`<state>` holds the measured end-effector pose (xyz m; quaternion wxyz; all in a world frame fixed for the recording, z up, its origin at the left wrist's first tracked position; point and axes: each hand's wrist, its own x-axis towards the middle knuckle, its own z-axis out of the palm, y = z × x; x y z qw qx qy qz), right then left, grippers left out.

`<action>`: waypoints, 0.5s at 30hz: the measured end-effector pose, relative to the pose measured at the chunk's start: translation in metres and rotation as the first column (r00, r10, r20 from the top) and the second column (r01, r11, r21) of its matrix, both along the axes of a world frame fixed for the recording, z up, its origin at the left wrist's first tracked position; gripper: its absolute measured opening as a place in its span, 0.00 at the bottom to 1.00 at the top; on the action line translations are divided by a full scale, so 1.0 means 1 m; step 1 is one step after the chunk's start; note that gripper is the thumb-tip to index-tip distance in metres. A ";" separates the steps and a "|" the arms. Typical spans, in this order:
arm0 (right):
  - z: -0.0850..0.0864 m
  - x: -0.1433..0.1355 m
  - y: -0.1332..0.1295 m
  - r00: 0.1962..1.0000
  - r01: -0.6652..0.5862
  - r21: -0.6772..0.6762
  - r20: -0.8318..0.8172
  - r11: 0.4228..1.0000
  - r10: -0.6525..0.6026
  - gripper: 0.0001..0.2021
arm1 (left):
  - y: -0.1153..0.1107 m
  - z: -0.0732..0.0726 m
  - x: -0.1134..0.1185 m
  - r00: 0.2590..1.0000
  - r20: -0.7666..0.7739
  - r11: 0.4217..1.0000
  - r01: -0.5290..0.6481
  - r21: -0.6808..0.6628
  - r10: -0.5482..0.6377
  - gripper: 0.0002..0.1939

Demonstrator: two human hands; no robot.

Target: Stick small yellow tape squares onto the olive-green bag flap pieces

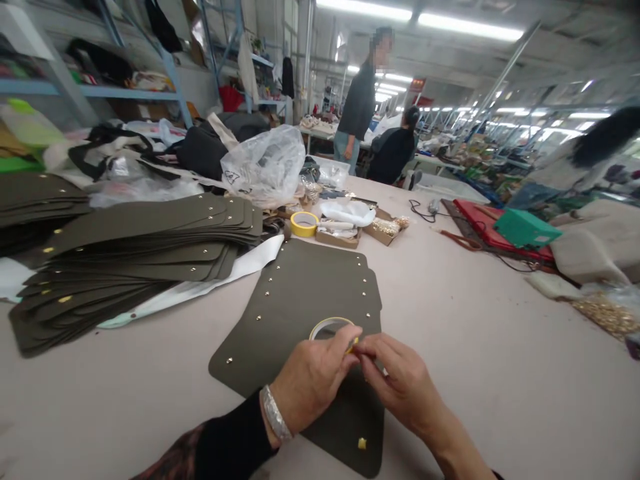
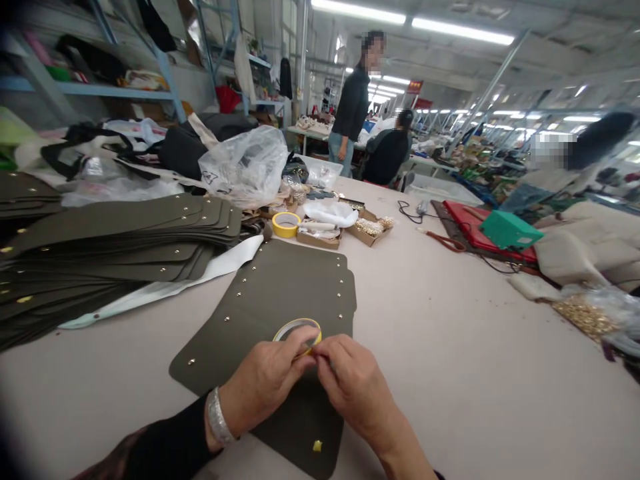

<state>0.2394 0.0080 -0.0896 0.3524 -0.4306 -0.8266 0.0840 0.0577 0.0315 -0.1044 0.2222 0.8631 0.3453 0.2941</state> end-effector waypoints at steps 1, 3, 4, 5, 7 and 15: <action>-0.002 0.000 0.001 1.000 0.009 0.018 0.009 1.000 -0.009 0.08 | 0.001 0.001 0.000 1.000 -0.004 1.000 0.007 -0.008 -0.007 0.16; -0.005 -0.001 0.002 0.999 0.032 0.056 0.015 0.998 -0.033 0.08 | 0.003 0.004 0.000 0.999 -0.027 0.999 0.021 -0.030 -0.022 0.09; -0.006 -0.002 0.002 0.999 0.045 0.071 0.012 0.996 -0.046 0.08 | 0.004 0.006 0.000 0.999 -0.048 0.999 0.022 -0.037 -0.024 0.07; -0.007 -0.002 0.002 0.998 0.062 0.082 0.002 0.995 -0.063 0.08 | 0.006 0.008 0.000 0.997 -0.071 0.999 0.018 -0.039 -0.021 0.05; -0.007 -0.004 0.002 0.993 0.110 0.068 -0.037 0.992 -0.108 0.08 | 0.011 0.011 0.001 0.993 -0.115 1.000 0.008 -0.025 -0.011 0.05; -0.010 0.010 0.025 0.783 0.216 -0.641 -0.337 0.736 -0.523 0.11 | 0.026 0.009 0.019 0.995 -0.092 0.980 0.040 0.194 -0.023 0.07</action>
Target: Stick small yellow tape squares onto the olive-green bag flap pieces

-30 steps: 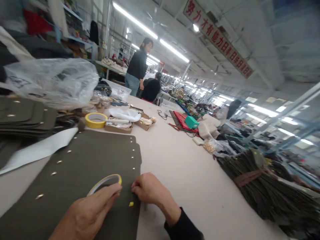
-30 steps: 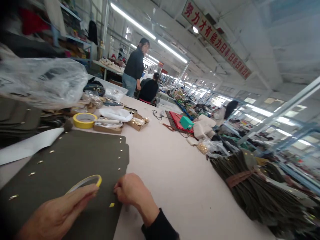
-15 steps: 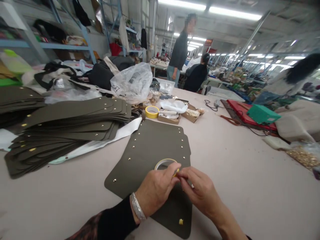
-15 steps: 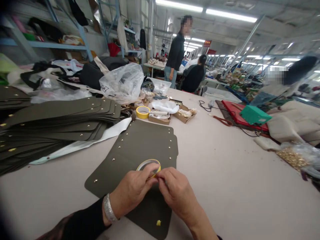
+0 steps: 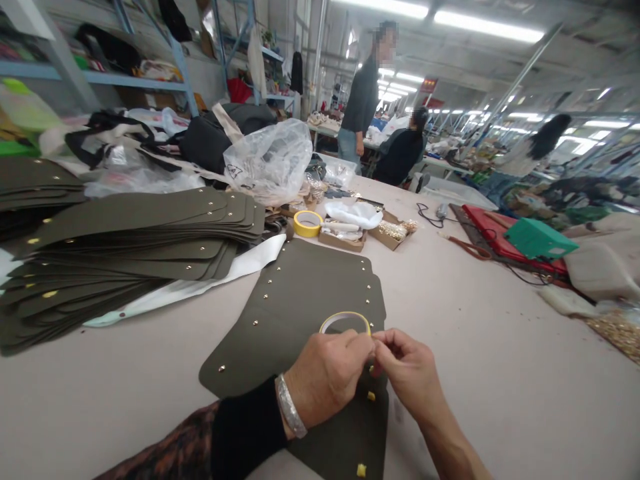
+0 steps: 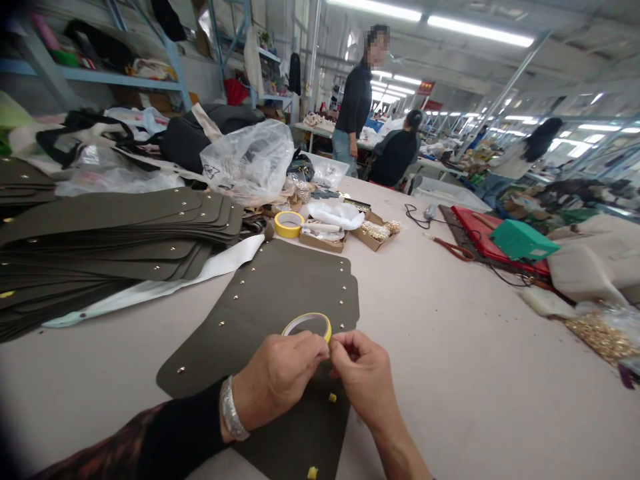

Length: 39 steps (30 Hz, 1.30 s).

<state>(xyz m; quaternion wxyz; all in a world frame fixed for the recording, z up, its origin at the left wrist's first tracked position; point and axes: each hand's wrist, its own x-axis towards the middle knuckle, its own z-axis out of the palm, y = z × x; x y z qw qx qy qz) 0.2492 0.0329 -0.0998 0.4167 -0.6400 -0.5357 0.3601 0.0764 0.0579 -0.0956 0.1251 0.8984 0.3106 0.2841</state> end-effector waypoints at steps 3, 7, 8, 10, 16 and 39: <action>-0.009 0.023 0.019 0.990 0.056 -0.127 -0.123 0.990 -0.071 0.16 | 0.004 -0.009 0.005 0.994 -0.096 0.999 -0.046 0.019 0.047 0.07; -0.024 0.045 0.037 0.997 0.024 -0.212 -0.071 0.977 -0.040 0.20 | 0.010 -0.023 0.006 0.949 -0.311 0.998 -0.051 0.030 0.058 0.06; -0.027 0.046 0.040 0.999 0.014 -0.218 -0.025 0.976 -0.020 0.20 | 0.011 -0.025 0.005 0.941 -0.335 0.999 -0.042 0.028 0.049 0.05; -0.029 0.046 0.043 0.994 -0.011 -0.206 0.107 0.978 0.033 0.19 | 0.012 -0.027 0.005 0.935 -0.352 0.999 -0.028 0.018 0.033 0.05; -0.018 0.034 0.046 0.862 -0.096 -0.120 0.486 0.988 0.142 0.14 | 0.012 -0.027 0.006 0.944 -0.329 1.000 -0.029 0.004 0.029 0.04; 0.003 0.022 0.053 0.550 -0.264 -0.181 0.779 0.947 0.302 0.12 | 0.013 -0.023 0.000 0.965 -0.259 0.998 -0.053 -0.019 0.047 0.06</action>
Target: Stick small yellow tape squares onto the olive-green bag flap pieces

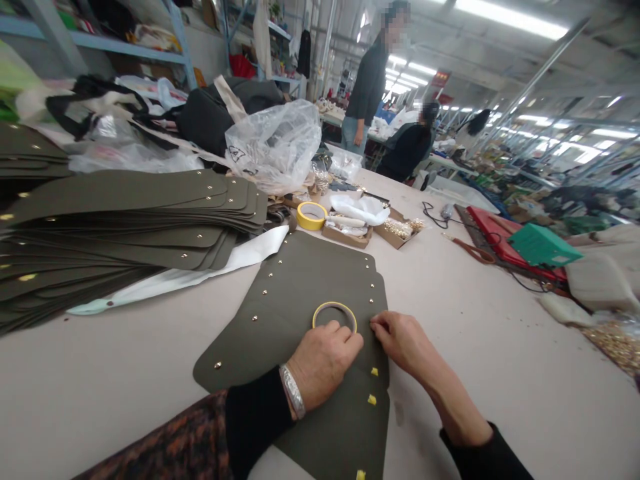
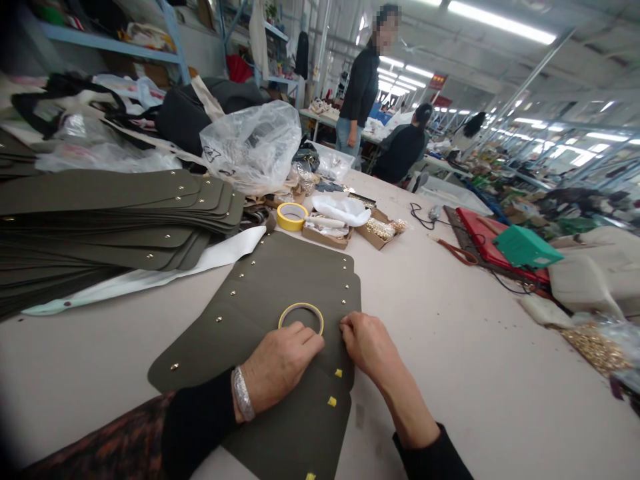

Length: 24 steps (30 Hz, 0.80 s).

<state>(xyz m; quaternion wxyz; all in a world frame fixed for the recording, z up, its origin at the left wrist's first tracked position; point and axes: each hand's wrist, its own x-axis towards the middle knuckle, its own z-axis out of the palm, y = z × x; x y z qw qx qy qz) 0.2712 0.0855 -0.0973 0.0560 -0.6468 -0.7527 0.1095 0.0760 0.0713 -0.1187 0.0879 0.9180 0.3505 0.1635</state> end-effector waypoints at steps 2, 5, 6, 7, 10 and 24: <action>0.004 0.002 -0.007 1.000 0.025 -0.072 -0.009 0.997 -0.025 0.11 | 0.003 0.004 -0.004 0.998 0.055 1.000 -0.021 0.003 0.021 0.07; 0.003 0.006 -0.024 0.997 0.029 -0.203 -0.067 0.979 -0.043 0.10 | 0.007 0.007 -0.010 0.981 0.188 0.999 -0.035 -0.024 0.039 0.09; 0.001 0.008 -0.030 0.993 0.038 -0.228 -0.100 0.973 -0.062 0.09 | 0.008 0.008 -0.011 0.970 0.238 0.999 -0.030 -0.040 0.039 0.09; -0.001 0.009 -0.035 0.988 0.053 -0.234 -0.130 0.971 -0.085 0.09 | 0.008 0.008 -0.012 0.958 0.284 0.998 -0.019 -0.057 0.034 0.10; -0.005 0.009 -0.046 0.975 0.079 -0.166 -0.195 0.983 -0.111 0.09 | 0.005 0.006 -0.010 0.928 0.372 0.994 0.041 -0.096 -0.002 0.16; 0.000 -0.016 -0.070 0.888 -0.156 0.461 -0.321 0.874 0.328 0.09 | -0.014 0.007 0.002 0.936 0.350 0.993 0.077 -0.094 -0.040 0.17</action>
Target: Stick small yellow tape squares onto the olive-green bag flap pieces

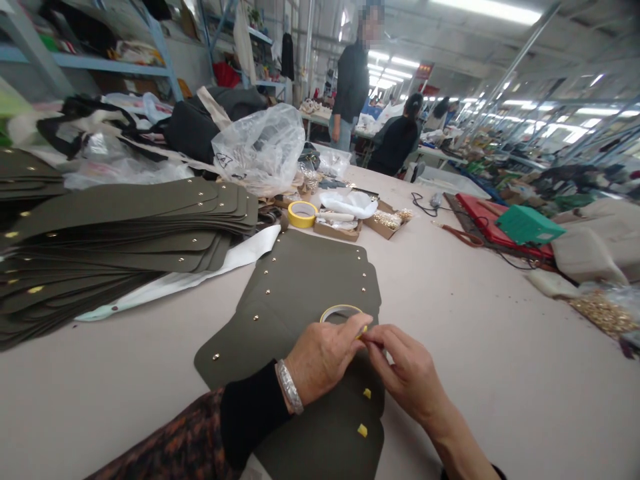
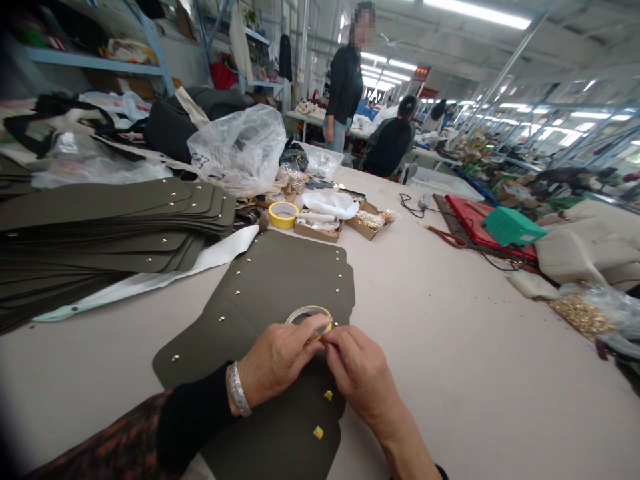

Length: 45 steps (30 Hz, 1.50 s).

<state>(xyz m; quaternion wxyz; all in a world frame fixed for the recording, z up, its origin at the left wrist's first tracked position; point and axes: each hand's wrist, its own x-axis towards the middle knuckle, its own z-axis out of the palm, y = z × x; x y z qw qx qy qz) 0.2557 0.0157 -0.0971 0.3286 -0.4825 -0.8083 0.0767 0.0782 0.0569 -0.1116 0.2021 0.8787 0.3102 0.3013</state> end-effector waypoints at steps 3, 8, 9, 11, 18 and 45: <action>-0.005 0.000 -0.002 1.000 0.011 0.077 0.028 0.997 -0.013 0.08 | -0.001 0.002 -0.002 0.998 -0.046 0.999 0.030 -0.023 -0.031 0.09; -0.006 -0.008 -0.007 0.985 0.166 0.008 -0.053 0.986 -0.166 0.07 | 0.001 0.005 -0.003 0.998 -0.063 1.000 -0.003 -0.021 0.002 0.07; -0.005 -0.011 -0.008 0.970 0.215 -0.078 -0.099 0.974 -0.222 0.07 | 0.002 0.005 -0.003 0.998 -0.058 1.000 -0.006 0.003 0.006 0.08; -0.003 -0.016 -0.006 0.914 0.262 -0.306 -0.226 0.915 -0.337 0.08 | 0.003 0.005 -0.001 0.999 -0.034 0.998 -0.006 0.067 0.009 0.09; -0.009 0.007 0.022 0.703 0.249 -0.621 -0.412 0.743 -0.580 0.15 | 0.000 -0.001 0.000 0.999 0.031 0.985 -0.047 0.165 0.043 0.10; -0.024 0.017 0.041 0.915 0.397 -0.431 0.254 0.810 -0.313 0.10 | 0.021 -0.015 0.002 0.917 -0.371 0.987 -0.106 0.117 0.143 0.06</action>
